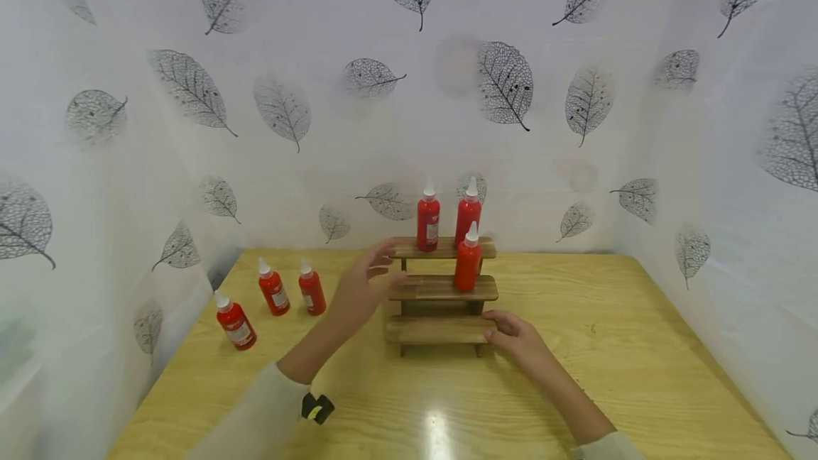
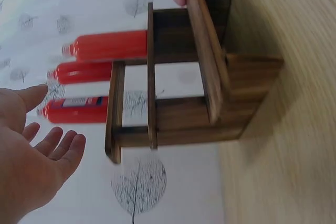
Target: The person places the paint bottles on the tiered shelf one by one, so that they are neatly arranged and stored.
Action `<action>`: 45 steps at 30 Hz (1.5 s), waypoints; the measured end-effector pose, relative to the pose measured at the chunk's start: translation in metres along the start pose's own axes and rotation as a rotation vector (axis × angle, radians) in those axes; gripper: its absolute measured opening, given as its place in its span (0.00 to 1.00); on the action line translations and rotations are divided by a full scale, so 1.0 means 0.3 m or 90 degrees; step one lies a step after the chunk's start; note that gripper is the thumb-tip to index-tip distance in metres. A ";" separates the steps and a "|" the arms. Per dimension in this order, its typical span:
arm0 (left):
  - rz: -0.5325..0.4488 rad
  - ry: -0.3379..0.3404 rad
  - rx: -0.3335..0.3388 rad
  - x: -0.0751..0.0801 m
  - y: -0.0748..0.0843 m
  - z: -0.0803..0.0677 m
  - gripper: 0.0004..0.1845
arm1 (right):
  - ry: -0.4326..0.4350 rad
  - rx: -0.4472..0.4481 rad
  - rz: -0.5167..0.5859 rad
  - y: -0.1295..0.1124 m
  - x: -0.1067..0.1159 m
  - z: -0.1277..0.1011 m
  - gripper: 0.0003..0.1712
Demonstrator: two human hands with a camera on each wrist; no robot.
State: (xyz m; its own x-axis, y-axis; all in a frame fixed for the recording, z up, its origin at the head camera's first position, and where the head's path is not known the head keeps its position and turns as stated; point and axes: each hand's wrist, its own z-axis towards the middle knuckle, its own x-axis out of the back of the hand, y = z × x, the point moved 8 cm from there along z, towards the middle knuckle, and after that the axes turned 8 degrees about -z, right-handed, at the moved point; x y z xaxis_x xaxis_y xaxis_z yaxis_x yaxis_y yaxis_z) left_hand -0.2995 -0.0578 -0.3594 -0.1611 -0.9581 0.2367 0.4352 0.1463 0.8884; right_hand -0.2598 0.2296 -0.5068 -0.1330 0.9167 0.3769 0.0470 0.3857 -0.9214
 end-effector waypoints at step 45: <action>0.198 0.275 0.338 0.768 -0.349 -0.456 0.37 | -0.004 0.013 -0.005 -0.014 0.007 -0.005 0.27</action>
State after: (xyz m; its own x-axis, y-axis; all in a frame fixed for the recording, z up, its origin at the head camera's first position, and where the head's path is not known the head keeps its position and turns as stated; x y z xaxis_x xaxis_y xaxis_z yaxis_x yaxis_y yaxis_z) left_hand -0.2611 -0.3276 -0.4518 0.3095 -0.8487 0.4289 -0.0994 0.4197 0.9022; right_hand -0.2588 0.2300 -0.5022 -0.1394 0.9131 0.3831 0.0260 0.3901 -0.9204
